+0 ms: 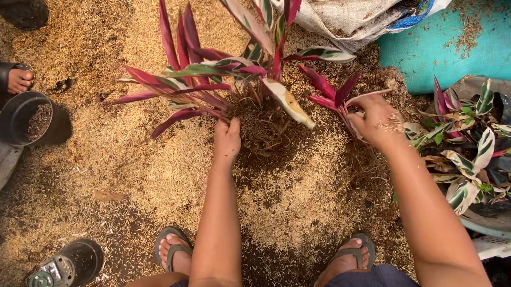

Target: The person removes a plant from a plastic bag, separates the root ball, and places it into a new pot. They then add soil and wood shavings around the plant to secure it.

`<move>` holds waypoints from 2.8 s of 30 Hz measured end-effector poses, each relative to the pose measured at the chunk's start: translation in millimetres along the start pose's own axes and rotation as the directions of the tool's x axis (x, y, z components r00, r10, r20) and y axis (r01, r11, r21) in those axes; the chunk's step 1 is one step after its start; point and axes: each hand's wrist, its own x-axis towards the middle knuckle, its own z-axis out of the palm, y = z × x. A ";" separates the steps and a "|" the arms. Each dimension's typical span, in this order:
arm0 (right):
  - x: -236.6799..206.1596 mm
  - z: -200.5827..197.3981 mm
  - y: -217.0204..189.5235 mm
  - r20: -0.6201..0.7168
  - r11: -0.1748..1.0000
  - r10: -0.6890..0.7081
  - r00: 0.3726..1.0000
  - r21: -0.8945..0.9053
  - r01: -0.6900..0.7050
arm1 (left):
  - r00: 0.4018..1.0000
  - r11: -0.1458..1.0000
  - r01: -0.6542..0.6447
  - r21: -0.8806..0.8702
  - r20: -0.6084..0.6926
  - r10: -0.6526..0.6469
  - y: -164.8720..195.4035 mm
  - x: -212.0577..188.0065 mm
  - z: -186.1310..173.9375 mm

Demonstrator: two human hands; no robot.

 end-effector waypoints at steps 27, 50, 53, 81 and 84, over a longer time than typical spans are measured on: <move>30.2 105.8 -81.0 0.480 0.543 0.074 0.874 0.716 -0.439 | 0.975 0.893 0.213 -0.397 0.152 -0.165 -53.7 -8.4 53.0; 4.2 130.7 -79.5 0.324 0.616 -0.230 0.917 0.779 -0.121 | 0.941 0.852 0.281 -0.441 -0.050 -0.336 -3.2 -19.6 50.8; 1.8 120.5 -82.8 0.392 0.546 -0.222 0.893 0.809 -0.219 | 0.949 0.818 0.239 -0.523 -0.053 -0.311 -7.2 -13.1 54.9; -21.3 1.8 95.5 0.214 0.779 0.173 0.961 0.568 -0.267 | 0.792 0.910 0.119 -0.398 -0.514 -0.329 47.6 6.0 -73.5; -29.3 -18.6 99.6 0.090 0.793 0.125 0.988 0.589 -0.154 | 0.833 0.972 0.055 -0.228 -0.526 -0.171 57.4 0.0 -77.6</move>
